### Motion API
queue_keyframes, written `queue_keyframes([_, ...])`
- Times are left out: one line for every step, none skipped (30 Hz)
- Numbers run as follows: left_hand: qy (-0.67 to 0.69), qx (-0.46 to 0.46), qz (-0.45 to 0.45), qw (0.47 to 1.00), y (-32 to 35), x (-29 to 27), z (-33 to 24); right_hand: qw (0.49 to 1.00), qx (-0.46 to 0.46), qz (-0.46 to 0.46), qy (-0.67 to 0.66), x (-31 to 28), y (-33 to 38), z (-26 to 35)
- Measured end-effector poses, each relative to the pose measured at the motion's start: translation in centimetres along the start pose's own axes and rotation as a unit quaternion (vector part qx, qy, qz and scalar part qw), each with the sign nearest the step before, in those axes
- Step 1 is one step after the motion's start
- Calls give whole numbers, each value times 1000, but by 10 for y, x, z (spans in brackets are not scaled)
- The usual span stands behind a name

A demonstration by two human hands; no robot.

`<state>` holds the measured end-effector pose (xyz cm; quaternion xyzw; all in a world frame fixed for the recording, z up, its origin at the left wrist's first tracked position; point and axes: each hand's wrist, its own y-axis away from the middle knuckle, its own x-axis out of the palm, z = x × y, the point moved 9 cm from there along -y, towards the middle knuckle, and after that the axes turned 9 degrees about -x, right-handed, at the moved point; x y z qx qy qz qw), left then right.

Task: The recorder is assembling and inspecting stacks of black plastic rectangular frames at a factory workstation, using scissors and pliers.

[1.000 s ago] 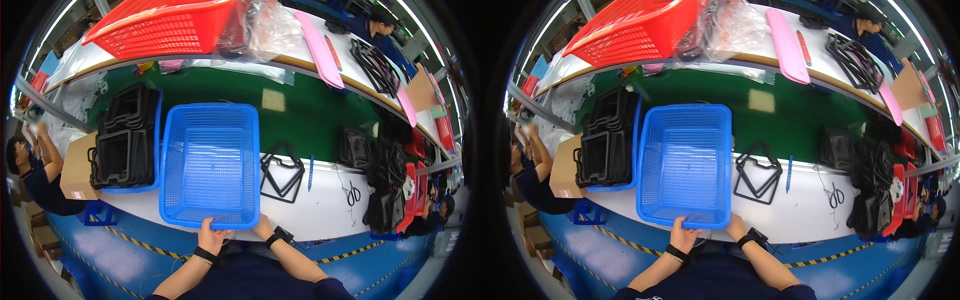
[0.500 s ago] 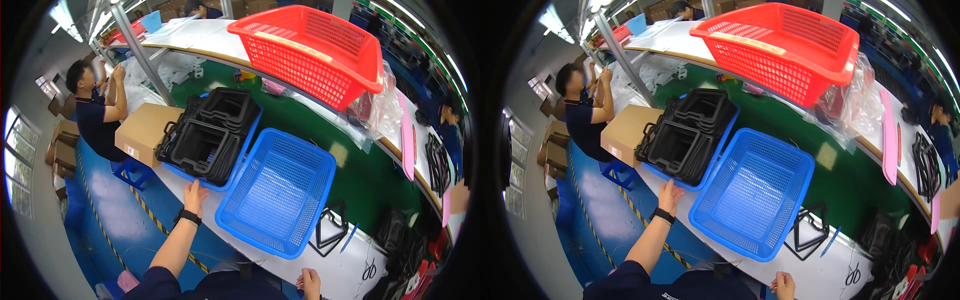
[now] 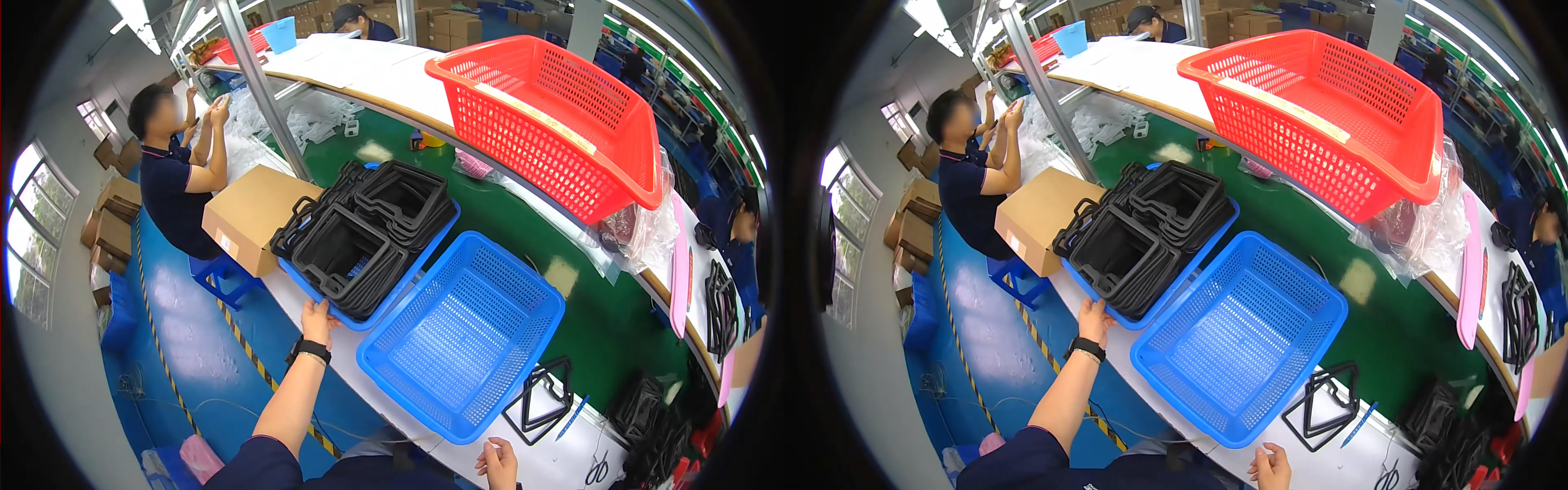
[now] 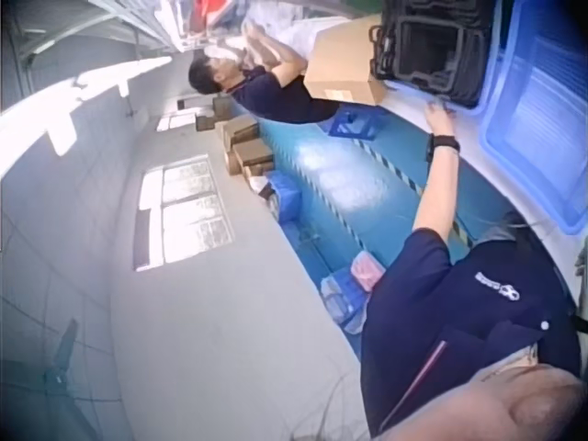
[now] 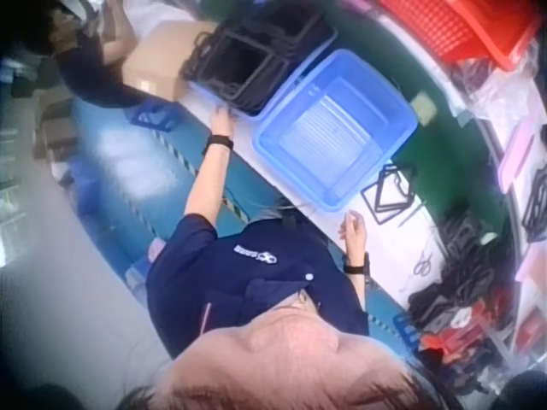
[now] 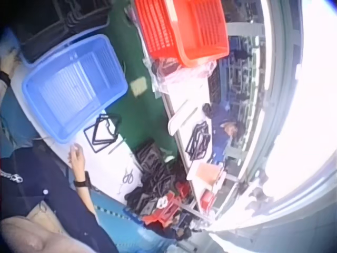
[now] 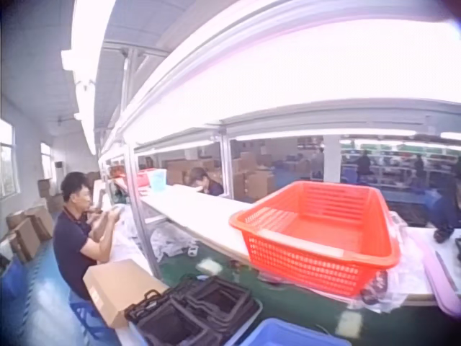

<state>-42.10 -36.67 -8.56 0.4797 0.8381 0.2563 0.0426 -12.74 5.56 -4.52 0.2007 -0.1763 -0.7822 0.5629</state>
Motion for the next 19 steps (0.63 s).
queue_keyframes([-7,-7,8,1000,-4,0,1,1000,-2,-3,-4,1,0,-4])
queue_keyframes([-16,-11,7,1000,-9,-1,4,1000,9,-23,-9,-2,0,-10])
queue_keyframes([-30,-21,11,999,-15,-3,9,1000,25,-14,-5,0,2,-13])
queue_keyframes([-31,-21,9,999,-19,-13,10,999,45,-9,-3,0,7,-17])
queue_keyframes([-41,-28,14,999,-24,-25,15,997,67,20,44,-1,17,-16])
queue_keyframes([-40,-45,21,998,-19,-27,17,988,65,39,132,-10,26,-23])
queue_keyframes([-99,-69,8,993,-11,-33,20,935,-26,48,349,-25,36,-24])
queue_keyframes([-133,-86,-19,987,8,-41,17,897,7,13,442,-45,53,-47])
queue_keyframes([-165,-107,27,980,10,-59,28,792,53,35,607,-60,73,-59])
queue_keyframes([-301,-117,47,945,23,-81,42,746,106,31,656,-83,103,-92])
queue_keyframes([-353,-145,94,920,22,-119,66,680,132,-5,721,-106,139,-110])
queue_keyframes([-466,-143,118,865,24,-166,92,656,284,31,698,-133,190,-153])
queue_keyframes([-569,-212,179,774,50,-190,121,645,423,61,634,-159,260,-201])
queue_keyframes([-610,-46,423,668,52,-243,148,633,550,85,539,-180,338,-242])
queue_keyframes([-757,98,457,456,61,-307,174,604,586,211,498,-170,402,-255])
queue_keyframes([-784,-83,419,450,77,-351,180,543,687,294,384,-166,476,-256])
queue_keyframes([-784,-230,349,460,95,-387,185,478,764,304,309,-163,539,-244])
queue_keyframes([-781,-291,313,455,112,-402,182,382,861,278,188,-158,633,-236])
queue_keyframes([-778,-324,293,451,122,-411,179,377,865,282,175,-155,684,-227])
